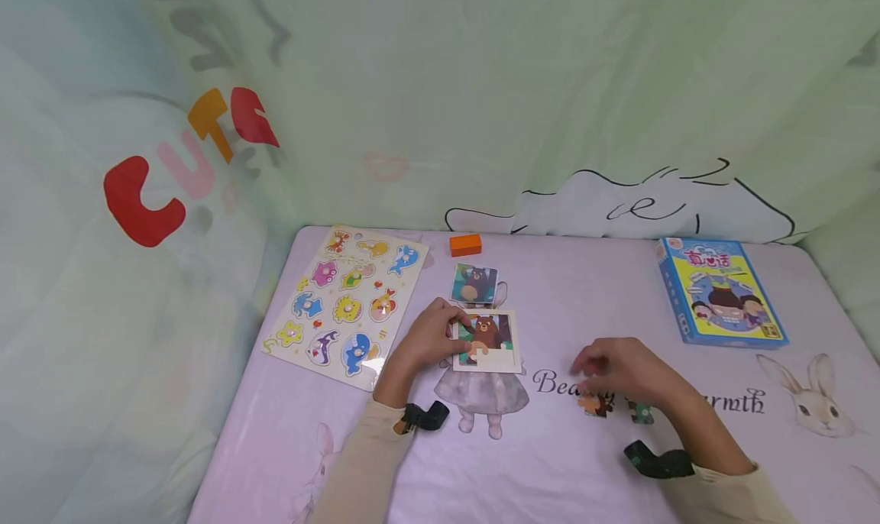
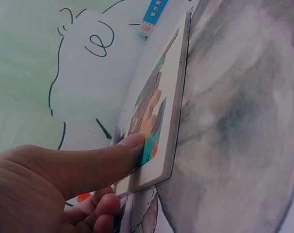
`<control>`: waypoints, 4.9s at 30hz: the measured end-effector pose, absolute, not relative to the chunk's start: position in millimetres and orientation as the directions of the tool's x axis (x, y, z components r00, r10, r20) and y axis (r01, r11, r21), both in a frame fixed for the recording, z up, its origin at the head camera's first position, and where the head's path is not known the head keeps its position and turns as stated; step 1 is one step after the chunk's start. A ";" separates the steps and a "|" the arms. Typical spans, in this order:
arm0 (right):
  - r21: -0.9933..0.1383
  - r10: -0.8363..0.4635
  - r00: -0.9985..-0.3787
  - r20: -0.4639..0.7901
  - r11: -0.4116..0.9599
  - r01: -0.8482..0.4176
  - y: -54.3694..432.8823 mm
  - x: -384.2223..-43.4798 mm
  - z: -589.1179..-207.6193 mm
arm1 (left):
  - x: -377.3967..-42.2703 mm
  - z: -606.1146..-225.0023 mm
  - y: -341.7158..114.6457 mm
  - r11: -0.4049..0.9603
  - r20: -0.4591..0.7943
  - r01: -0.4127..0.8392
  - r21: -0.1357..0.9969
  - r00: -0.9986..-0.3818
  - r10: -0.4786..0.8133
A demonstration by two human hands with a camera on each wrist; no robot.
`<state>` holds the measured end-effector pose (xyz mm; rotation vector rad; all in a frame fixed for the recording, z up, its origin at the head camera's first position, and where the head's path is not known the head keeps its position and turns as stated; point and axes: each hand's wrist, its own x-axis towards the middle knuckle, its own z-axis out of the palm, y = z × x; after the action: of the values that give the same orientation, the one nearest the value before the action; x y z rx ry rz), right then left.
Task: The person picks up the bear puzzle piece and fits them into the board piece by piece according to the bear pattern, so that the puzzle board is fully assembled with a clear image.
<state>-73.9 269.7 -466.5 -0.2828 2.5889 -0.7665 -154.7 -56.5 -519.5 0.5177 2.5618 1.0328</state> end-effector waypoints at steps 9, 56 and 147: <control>-0.556 -0.281 -0.881 -0.380 0.831 -0.025 275.4 -72.2 -475.7 | -153.9 -517.1 -56.6 0.667 -0.166 0.207 0.715 -0.877 0.450; -0.677 -0.390 -0.907 -0.160 0.712 -0.186 228.0 -96.6 -481.3 | -152.7 -519.3 -56.2 0.659 -0.167 0.191 0.728 -0.882 0.440; -0.714 -0.232 -0.951 -0.203 0.700 -0.019 159.1 -107.7 -493.5 | -152.2 -518.4 -58.0 0.659 -0.166 0.205 0.724 -0.875 0.455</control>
<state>-107.7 159.1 -493.5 -0.1990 2.6325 -1.1012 -152.2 -58.0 -518.4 0.5245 2.5435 1.0509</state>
